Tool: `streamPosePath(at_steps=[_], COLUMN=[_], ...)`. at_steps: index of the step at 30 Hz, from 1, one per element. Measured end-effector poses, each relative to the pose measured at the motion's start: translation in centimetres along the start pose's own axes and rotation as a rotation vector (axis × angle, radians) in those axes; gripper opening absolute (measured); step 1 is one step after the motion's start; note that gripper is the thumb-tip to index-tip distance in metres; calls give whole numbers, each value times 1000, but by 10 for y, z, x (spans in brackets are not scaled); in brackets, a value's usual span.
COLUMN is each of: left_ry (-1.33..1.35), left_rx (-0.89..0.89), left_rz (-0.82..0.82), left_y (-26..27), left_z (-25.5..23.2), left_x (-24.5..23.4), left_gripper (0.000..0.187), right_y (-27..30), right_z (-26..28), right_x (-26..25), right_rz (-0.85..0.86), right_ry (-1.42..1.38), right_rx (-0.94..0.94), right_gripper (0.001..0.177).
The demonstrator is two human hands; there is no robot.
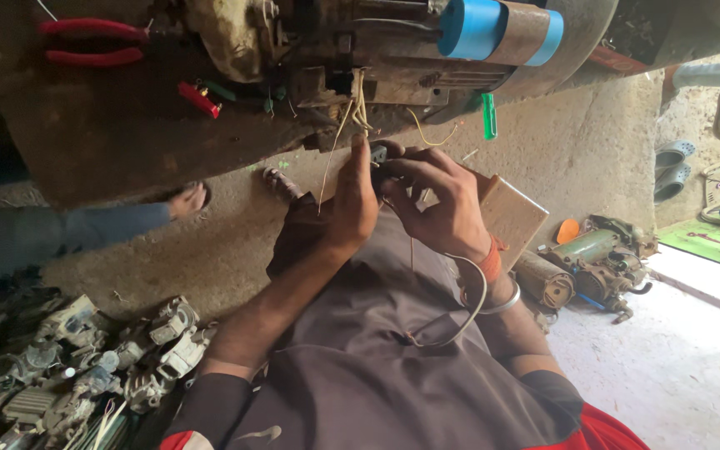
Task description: The person repairs an electric motor by stripping wires, inserting metal terminals, and tightening connections with a screwdriver. They work on a red component attached to the motor, using a green-handled screwdriver to secure the terminals.
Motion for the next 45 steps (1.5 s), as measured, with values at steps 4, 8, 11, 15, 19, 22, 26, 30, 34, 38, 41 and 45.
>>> streamPosePath(at_steps=[4,8,11,15,19,22,26,30,34,38,41,45], left_ry=[-189,-684,-870,-238,-1243,-1109,-290,-57,-190,-823,-660,-158], left_rx=[140,399,468,136,297,159,157,137,122,522,316,19], left_rz=[51,59,39,1,-142,-89,-61,-71,-188,-218,-155,-98], left_y=[-5,-3,-3,-16,-16,-25,-28,-28,-34,-32,-34,-32], left_z=[19,38,53,69,65,62,55,50,64,63,58,42], left_x=[-8,-21,-27,-36,-30,-26,-13,-8,-11,-17,-21,-15], left_gripper=[58,50,49,36,70,48,50,66,56,57,57,67], right_y=[-3,-3,-1,-5,-3,-4,-6,-11,-7,-7,-9,-14], right_z=[-4,0,-2,-6,-2,-1,-6,-15,-17,-13,-12,-15], right_x=[4,6,8,11,6,5,8,10,10,10,11,13], right_rz=[-52,-23,-66,-48,23,4,2,25,73,27,6,6], right_ry=[78,100,89,146,61,74,90,174,195,178,170,110], right_rx=[73,-91,-37,192,33,-38,63,161,61,-27,-79,45], right_gripper=[19,22,18,11,19,18,16,12,17,21,24,14])
Point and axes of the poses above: each hand's wrist, its own y-axis away from the middle knuckle, its own x-axis out of the palm, z = x × y, the point moved 2 cm from there along -y, towards the middle knuckle, and after that the axes turned 14 degrees about z, right-handed, at the moved point
